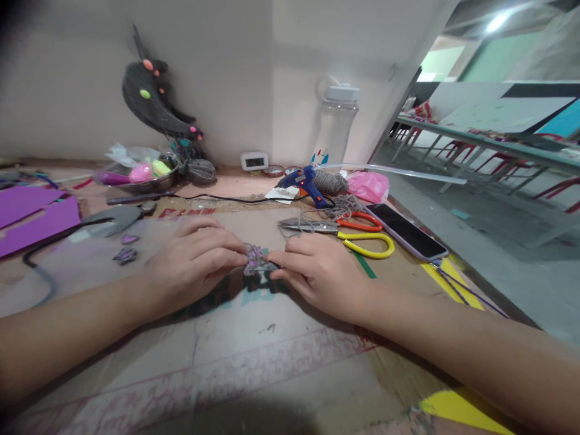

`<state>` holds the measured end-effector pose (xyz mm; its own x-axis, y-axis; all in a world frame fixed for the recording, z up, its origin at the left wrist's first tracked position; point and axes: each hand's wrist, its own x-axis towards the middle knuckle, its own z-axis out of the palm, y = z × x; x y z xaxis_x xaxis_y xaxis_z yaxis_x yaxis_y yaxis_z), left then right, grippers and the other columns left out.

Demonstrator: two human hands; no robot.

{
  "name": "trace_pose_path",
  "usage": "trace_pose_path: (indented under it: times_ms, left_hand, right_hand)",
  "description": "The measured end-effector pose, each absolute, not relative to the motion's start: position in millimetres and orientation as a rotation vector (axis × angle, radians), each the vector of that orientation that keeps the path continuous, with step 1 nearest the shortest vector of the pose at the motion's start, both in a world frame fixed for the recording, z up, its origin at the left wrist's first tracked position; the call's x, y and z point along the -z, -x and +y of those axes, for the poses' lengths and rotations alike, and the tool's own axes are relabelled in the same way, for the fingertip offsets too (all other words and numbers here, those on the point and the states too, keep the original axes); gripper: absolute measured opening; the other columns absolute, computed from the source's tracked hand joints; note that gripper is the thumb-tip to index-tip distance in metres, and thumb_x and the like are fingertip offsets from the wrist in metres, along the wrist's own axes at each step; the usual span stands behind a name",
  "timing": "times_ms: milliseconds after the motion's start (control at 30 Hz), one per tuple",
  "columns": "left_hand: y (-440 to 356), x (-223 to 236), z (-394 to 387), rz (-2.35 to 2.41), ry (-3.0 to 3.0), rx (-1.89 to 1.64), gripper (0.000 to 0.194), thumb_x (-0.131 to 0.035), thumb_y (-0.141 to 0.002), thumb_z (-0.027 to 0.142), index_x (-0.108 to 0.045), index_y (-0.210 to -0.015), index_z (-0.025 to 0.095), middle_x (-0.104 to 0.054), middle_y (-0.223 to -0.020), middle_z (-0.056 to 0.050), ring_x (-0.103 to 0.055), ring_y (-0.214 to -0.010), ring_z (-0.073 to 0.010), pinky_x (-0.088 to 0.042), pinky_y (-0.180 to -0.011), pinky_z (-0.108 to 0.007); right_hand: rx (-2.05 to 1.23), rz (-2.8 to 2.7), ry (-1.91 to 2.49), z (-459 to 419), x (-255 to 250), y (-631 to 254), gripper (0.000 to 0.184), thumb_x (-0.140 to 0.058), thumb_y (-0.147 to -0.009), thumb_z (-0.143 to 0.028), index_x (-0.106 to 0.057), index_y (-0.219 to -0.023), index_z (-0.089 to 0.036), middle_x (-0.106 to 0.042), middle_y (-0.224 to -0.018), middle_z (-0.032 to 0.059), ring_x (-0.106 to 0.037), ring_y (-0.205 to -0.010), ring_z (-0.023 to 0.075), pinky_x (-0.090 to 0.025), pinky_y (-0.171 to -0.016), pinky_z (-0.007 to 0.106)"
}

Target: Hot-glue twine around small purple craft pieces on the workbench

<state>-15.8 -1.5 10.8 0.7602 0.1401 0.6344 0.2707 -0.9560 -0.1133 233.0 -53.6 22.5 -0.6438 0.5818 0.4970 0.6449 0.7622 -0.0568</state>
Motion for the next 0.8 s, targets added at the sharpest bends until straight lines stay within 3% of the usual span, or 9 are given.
trace_pose_path:
  times_ms: [267,800]
  left_hand:
    - [15.1,-12.0,-4.3,-0.394,2.768,1.002,0.011,-0.050,-0.091,0.013,-0.057,-0.096,0.020,-0.068,-0.096,-0.001,-0.062,-0.085,-0.0143,-0.040,-0.091,-0.038]
    - [14.7,-13.3,-6.8,-0.388,2.778,0.982,0.012,-0.047,-0.093,0.016,-0.057,-0.098,0.021,-0.069,-0.098,0.000,-0.062,-0.087,-0.0139,-0.042,-0.092,-0.038]
  right_hand:
    - [0.107,-2.411,0.987,-56.7,-26.2,-233.1,0.030,-0.050,-0.094,-0.034,-0.063,-0.114,-0.016,-0.060,-0.084,0.0059,-0.054,-0.077,0.0172,-0.041,-0.065,0.028]
    - [0.091,-2.435,0.962,-53.8,-21.3,-232.4,0.027,-0.054,-0.093,-0.035,-0.066,-0.111,-0.019,-0.059,-0.076,0.0030,-0.052,-0.071,0.0154,-0.037,-0.060,0.026]
